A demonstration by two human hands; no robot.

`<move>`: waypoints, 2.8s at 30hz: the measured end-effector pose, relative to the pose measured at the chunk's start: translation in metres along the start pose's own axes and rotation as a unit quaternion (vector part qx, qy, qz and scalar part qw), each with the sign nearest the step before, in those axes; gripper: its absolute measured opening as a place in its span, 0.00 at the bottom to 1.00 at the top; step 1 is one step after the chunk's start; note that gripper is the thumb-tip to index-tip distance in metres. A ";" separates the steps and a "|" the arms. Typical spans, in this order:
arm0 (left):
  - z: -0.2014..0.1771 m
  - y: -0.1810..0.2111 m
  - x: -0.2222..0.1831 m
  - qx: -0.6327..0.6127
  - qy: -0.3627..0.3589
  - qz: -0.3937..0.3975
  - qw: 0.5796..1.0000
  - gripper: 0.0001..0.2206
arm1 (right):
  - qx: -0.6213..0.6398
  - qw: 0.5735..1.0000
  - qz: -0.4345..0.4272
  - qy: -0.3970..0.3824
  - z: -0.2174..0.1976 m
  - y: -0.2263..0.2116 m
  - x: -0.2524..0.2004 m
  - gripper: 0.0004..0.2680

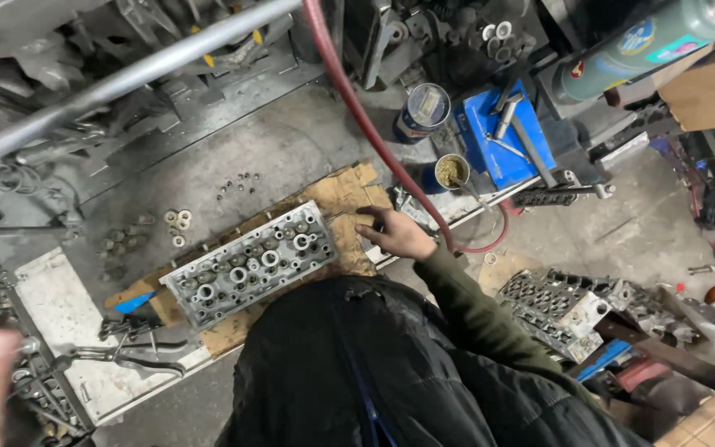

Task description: The person works at a cluttered workbench rebuilding an engine cylinder head. They pick up small valve components from the bench, seat them into the head's chambers, and use a long metal tube as a press to compress and install the valve assemblies, working on the head one chamber at a time.

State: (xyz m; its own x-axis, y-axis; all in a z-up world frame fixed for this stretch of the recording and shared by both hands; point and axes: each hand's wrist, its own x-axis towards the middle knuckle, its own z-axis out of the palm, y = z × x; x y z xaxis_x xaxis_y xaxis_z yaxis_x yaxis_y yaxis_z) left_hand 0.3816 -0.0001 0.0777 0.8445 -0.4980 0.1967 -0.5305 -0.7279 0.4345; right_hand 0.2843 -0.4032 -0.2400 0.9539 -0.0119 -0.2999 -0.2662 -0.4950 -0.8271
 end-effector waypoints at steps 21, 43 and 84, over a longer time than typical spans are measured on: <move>0.181 0.168 0.079 -0.286 -0.168 0.078 0.940 0.18 | -0.283 0.882 0.110 0.360 -0.189 0.259 0.043 0.14; 0.289 -0.018 -0.115 -0.396 -0.006 -0.279 0.875 0.29 | -0.113 0.983 -0.146 -0.011 0.111 -0.077 -0.058 0.18; 0.327 -0.243 -0.115 -0.109 0.104 -0.148 0.977 0.25 | 0.057 0.990 -0.130 0.014 0.143 -0.217 -0.007 0.17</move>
State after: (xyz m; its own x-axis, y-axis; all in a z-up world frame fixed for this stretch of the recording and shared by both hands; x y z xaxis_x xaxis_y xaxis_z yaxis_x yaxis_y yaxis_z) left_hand 0.3897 0.0796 -0.3382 0.9674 -0.1569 0.1987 -0.2510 -0.6969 0.6718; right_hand 0.3159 -0.1710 -0.1264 0.9952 0.0793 -0.0579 -0.0231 -0.3837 -0.9232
